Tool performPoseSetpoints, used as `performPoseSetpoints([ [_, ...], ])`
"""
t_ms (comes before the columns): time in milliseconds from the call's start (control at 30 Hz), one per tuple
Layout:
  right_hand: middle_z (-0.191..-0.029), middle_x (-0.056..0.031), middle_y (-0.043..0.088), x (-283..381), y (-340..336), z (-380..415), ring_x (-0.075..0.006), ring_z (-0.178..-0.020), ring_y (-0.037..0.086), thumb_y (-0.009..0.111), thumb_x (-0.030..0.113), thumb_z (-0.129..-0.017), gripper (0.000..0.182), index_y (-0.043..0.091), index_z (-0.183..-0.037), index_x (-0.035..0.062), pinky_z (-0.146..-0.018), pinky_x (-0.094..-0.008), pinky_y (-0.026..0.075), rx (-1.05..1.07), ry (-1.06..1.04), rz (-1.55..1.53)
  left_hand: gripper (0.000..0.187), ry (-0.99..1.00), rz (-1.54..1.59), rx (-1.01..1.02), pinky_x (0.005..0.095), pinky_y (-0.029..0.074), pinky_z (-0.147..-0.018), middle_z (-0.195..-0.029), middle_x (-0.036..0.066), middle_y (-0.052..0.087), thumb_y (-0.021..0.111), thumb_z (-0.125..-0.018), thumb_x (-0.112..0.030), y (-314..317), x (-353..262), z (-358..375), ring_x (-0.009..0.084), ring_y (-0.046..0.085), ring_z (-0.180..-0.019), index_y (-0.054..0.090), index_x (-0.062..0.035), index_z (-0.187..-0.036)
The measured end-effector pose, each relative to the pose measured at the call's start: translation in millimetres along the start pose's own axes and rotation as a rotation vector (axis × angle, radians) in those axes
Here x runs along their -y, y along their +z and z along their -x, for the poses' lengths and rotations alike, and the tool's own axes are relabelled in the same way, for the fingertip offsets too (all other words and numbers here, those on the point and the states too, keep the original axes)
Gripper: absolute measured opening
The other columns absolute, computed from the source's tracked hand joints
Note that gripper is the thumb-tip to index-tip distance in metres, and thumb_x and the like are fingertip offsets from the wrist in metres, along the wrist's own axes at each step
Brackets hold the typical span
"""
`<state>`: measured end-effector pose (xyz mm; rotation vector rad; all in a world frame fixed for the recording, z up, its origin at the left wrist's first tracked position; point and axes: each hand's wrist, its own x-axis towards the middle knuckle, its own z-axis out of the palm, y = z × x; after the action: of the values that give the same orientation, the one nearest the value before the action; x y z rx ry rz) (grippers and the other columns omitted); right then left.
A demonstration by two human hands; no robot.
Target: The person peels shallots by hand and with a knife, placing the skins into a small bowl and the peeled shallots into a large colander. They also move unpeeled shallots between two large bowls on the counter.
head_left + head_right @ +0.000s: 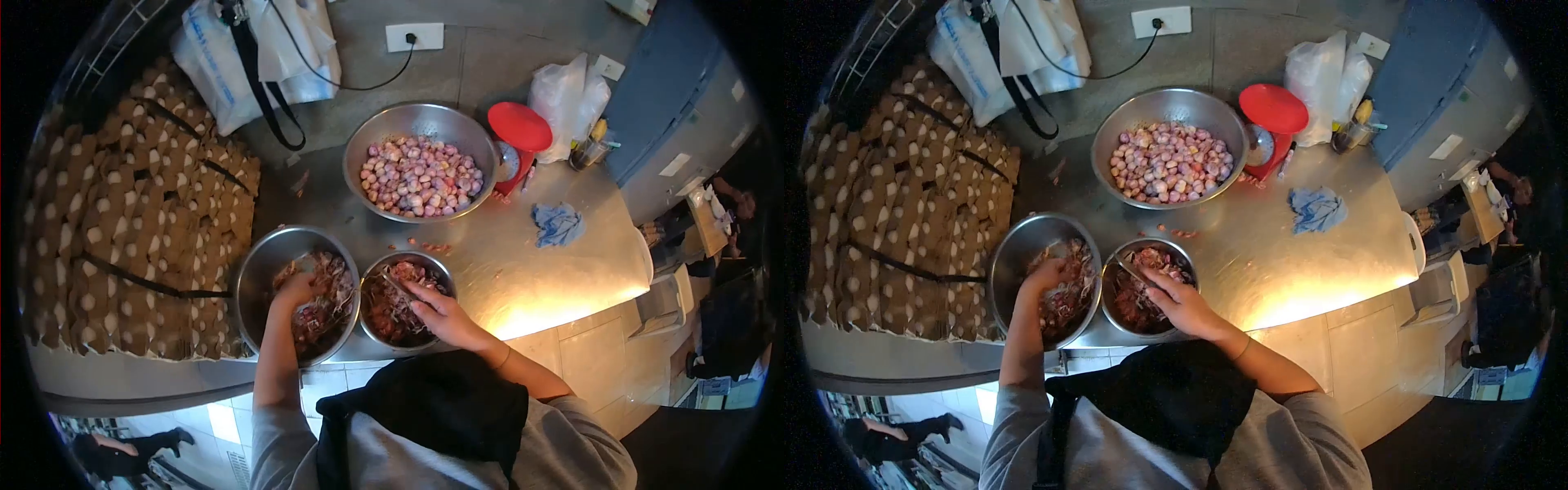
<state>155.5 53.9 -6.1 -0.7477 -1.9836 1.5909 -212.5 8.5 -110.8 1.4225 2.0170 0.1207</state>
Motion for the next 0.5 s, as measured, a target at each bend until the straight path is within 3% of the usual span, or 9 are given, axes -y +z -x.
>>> performPoseSetpoints([
  [67, -0.122, -0.0122, 0.047, 0, -1, -1, -0.0173, -0.114, 0.041, 0.047, 0.016, -0.088, 0.040, 0.041, -0.126, 0.0035, -0.096, -0.0278, 0.031, 0.014, -0.005, -0.034, 0.033, 0.040, 0.036, -0.122, 0.0409, 0.042, -0.082, -0.101, 0.018, 0.057, 0.064, -0.072, -0.025, 0, 10, 6, 0.0334, 0.054, -0.096, 0.059, -0.0078, -0.100],
  [100, -0.121, -0.0138, 0.049, -3, 1, 0, -0.0216, -0.114, 0.044, 0.048, 0.019, -0.088, 0.038, 0.043, -0.124, 0.0068, -0.097, -0.0294, 0.030, -0.002, 0.026, -0.027, 0.032, 0.012, -0.050, -0.236, 0.0409, 0.042, -0.082, -0.101, 0.018, 0.057, 0.064, -0.072, -0.023, -16, -19, 22, 0.0337, 0.054, -0.096, 0.059, -0.0075, -0.100],
  [233, -0.122, -0.0150, 0.048, 3, 0, -1, -0.0209, -0.114, 0.044, 0.048, 0.018, -0.088, 0.040, 0.042, -0.124, 0.0036, -0.096, -0.0290, 0.031, 0.011, 0.050, -0.040, 0.031, 0.092, -0.090, -0.503, 0.0409, 0.041, -0.084, -0.102, 0.018, 0.056, 0.062, -0.071, -0.013, -37, -81, 44, 0.0349, 0.052, -0.096, 0.057, -0.0068, -0.101],
  [333, -0.122, -0.0149, 0.048, 3, 0, -2, -0.0196, -0.113, 0.044, 0.047, 0.017, -0.088, 0.039, 0.041, -0.125, 0.0022, -0.096, -0.0282, 0.031, 0.013, 0.025, -0.086, 0.043, 0.209, -0.085, -0.347, 0.0416, 0.041, -0.085, -0.107, 0.022, 0.052, 0.061, -0.068, -0.006, -13, -88, 22, 0.0375, 0.050, -0.099, 0.051, -0.0043, -0.110],
  [500, -0.120, -0.0155, 0.049, 6, -3, -2, -0.0197, -0.112, 0.046, 0.047, 0.016, -0.088, 0.039, 0.041, -0.124, 0.0022, -0.095, -0.0277, 0.032, 0.015, 0.091, -0.098, 0.050, 0.153, -0.220, -0.297, 0.0398, 0.038, -0.091, -0.123, 0.028, 0.036, 0.060, -0.066, -0.008, 13, -94, 18, 0.0410, 0.049, -0.098, 0.047, -0.0056, -0.115],
])
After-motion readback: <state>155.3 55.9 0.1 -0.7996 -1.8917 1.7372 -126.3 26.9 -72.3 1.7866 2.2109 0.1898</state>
